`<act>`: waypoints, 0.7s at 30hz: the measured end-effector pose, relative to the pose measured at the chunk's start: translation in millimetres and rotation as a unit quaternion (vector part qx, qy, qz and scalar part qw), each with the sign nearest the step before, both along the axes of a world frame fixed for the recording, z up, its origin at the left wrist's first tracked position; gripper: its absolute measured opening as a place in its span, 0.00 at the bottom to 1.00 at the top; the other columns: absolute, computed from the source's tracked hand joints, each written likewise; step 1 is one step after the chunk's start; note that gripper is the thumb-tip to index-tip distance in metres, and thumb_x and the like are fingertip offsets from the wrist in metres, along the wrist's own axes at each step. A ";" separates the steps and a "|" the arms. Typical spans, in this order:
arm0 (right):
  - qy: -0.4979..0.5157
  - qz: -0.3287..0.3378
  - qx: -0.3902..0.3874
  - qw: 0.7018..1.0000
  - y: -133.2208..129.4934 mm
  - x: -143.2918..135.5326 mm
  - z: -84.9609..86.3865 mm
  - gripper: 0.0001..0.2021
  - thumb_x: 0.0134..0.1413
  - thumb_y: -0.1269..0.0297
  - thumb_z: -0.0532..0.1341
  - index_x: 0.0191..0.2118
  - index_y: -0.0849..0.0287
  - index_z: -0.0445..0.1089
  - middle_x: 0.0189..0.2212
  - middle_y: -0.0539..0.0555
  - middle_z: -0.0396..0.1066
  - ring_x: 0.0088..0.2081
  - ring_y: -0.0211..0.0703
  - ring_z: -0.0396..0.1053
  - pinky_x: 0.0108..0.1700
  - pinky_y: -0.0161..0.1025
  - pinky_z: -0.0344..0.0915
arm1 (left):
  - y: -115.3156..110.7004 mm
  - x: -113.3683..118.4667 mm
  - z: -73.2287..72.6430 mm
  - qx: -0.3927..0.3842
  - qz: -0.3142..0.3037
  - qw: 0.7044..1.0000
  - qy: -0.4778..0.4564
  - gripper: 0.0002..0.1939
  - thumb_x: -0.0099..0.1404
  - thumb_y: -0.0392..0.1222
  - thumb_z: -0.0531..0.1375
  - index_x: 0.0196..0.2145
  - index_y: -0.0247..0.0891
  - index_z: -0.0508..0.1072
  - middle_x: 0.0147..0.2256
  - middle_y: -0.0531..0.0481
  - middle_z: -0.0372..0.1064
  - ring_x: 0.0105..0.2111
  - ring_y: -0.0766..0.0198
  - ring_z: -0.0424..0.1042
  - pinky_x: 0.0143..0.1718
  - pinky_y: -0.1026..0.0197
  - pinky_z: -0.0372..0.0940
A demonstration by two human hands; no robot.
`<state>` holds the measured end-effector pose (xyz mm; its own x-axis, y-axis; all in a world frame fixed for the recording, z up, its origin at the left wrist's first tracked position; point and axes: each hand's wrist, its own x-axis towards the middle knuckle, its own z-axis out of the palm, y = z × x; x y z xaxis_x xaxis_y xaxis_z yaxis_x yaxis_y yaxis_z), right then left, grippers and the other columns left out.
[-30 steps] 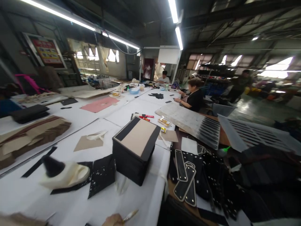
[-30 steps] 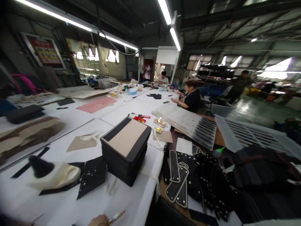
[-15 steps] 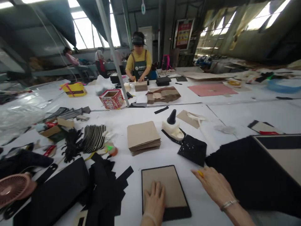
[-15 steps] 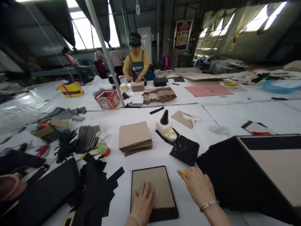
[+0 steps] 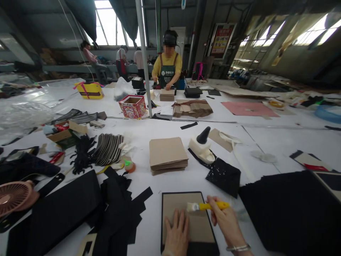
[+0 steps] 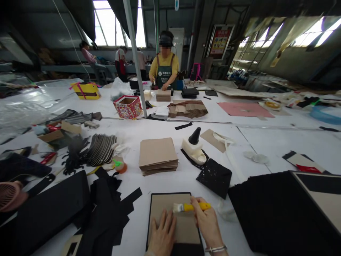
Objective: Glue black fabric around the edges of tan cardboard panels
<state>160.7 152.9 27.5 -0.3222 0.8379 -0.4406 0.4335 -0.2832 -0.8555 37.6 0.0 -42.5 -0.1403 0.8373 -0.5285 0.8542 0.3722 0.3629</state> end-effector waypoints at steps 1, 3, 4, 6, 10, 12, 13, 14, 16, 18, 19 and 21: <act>0.031 -0.005 -0.024 0.999 -7.4 -9.8 -6.6 0.27 0.48 0.33 0.56 0.31 0.56 0.65 0.12 0.45 0.54 0.17 0.39 0.54 0.22 0.37 0.52 | -0.8 -0.2 -2.9 0.005 0.002 1.000 -0.002 0.31 0.69 0.40 0.48 0.67 0.48 0.44 0.70 0.48 0.41 0.69 0.42 0.43 0.60 0.18 0.47; 0.069 0.000 -0.050 0.996 -21.5 -29.0 -16.3 0.27 0.46 0.35 0.58 0.33 0.57 0.65 0.13 0.44 0.54 0.16 0.38 0.52 0.21 0.36 0.51 | -3.4 -0.2 -10.9 0.017 0.009 1.000 -0.004 0.31 0.69 0.39 0.48 0.67 0.49 0.43 0.69 0.47 0.41 0.69 0.42 0.44 0.60 0.18 0.47; 0.074 0.008 -0.055 0.996 -27.9 -37.8 -19.4 0.26 0.46 0.35 0.58 0.34 0.58 0.66 0.14 0.44 0.55 0.16 0.38 0.53 0.21 0.36 0.51 | -5.1 0.1 -15.8 0.022 0.010 1.000 -0.004 0.31 0.69 0.39 0.48 0.67 0.49 0.42 0.69 0.47 0.42 0.68 0.41 0.45 0.60 0.17 0.47; 0.072 0.022 -0.049 0.996 -38.7 -53.1 -22.6 0.25 0.47 0.37 0.58 0.34 0.58 0.67 0.17 0.46 0.59 0.18 0.39 0.56 0.21 0.37 0.53 | -8.7 2.1 -27.1 0.038 0.002 0.999 -0.001 0.32 0.69 0.39 0.48 0.67 0.50 0.40 0.69 0.48 0.43 0.68 0.40 0.47 0.59 0.17 0.49; 0.053 0.037 0.005 0.998 -51.5 -74.4 -24.6 0.22 0.50 0.41 0.56 0.31 0.58 0.69 0.21 0.51 0.66 0.25 0.44 0.65 0.29 0.39 0.61 | -13.5 13.1 -51.0 0.081 0.008 0.993 0.085 0.32 0.69 0.35 0.47 0.66 0.56 0.43 0.67 0.52 0.51 0.66 0.42 0.53 0.58 0.21 0.56; 0.042 0.051 0.023 0.998 -52.7 -80.4 -27.0 0.22 0.52 0.42 0.55 0.30 0.59 0.69 0.22 0.52 0.68 0.27 0.46 0.66 0.33 0.40 0.62 | -13.9 19.2 -58.9 0.092 0.034 0.987 0.129 0.31 0.69 0.34 0.48 0.65 0.59 0.48 0.66 0.53 0.55 0.65 0.43 0.55 0.58 0.23 0.58; 0.034 0.061 0.032 0.997 -51.7 -81.8 -29.0 0.23 0.53 0.42 0.53 0.30 0.59 0.69 0.23 0.53 0.69 0.28 0.47 0.67 0.34 0.41 0.62 | -13.8 21.5 -60.9 0.093 0.041 0.985 0.137 0.30 0.69 0.35 0.49 0.64 0.59 0.49 0.66 0.53 0.57 0.65 0.43 0.55 0.58 0.24 0.58; 0.025 0.069 0.042 0.996 -49.8 -82.0 -31.6 0.23 0.54 0.42 0.52 0.30 0.59 0.69 0.24 0.54 0.69 0.29 0.47 0.67 0.35 0.42 0.62 | -13.5 22.8 -61.5 0.090 0.042 0.986 0.137 0.30 0.69 0.37 0.50 0.64 0.59 0.50 0.66 0.52 0.57 0.65 0.42 0.55 0.58 0.24 0.57; 0.009 0.076 0.055 0.996 -43.5 -78.6 -37.9 0.24 0.54 0.42 0.51 0.31 0.60 0.69 0.26 0.56 0.71 0.31 0.49 0.68 0.38 0.43 0.62 | -12.7 23.1 -59.3 0.078 0.036 0.988 0.132 0.29 0.69 0.43 0.53 0.64 0.57 0.51 0.65 0.50 0.58 0.65 0.40 0.55 0.59 0.25 0.57; -0.008 0.075 0.061 0.995 -35.1 -70.4 -44.0 0.24 0.54 0.43 0.50 0.31 0.60 0.70 0.27 0.58 0.72 0.32 0.51 0.69 0.39 0.44 0.62 | -12.1 20.9 -54.6 0.065 0.028 0.989 0.131 0.29 0.68 0.48 0.54 0.64 0.56 0.52 0.66 0.49 0.58 0.65 0.40 0.55 0.59 0.25 0.57; -0.014 0.074 0.066 0.995 -30.6 -64.9 -46.3 0.24 0.54 0.43 0.50 0.32 0.60 0.70 0.28 0.58 0.73 0.33 0.52 0.69 0.39 0.44 0.62 | -11.9 19.3 -52.1 0.062 0.028 0.989 0.131 0.29 0.68 0.49 0.55 0.65 0.55 0.53 0.66 0.49 0.57 0.65 0.41 0.54 0.59 0.26 0.57; -0.027 0.070 0.084 0.994 -21.8 -52.4 -48.5 0.24 0.54 0.43 0.50 0.32 0.60 0.70 0.28 0.58 0.73 0.33 0.52 0.69 0.38 0.44 0.62 | -11.6 16.3 -47.7 0.058 0.030 0.991 0.121 0.30 0.67 0.48 0.55 0.65 0.55 0.53 0.67 0.50 0.54 0.65 0.41 0.54 0.59 0.25 0.56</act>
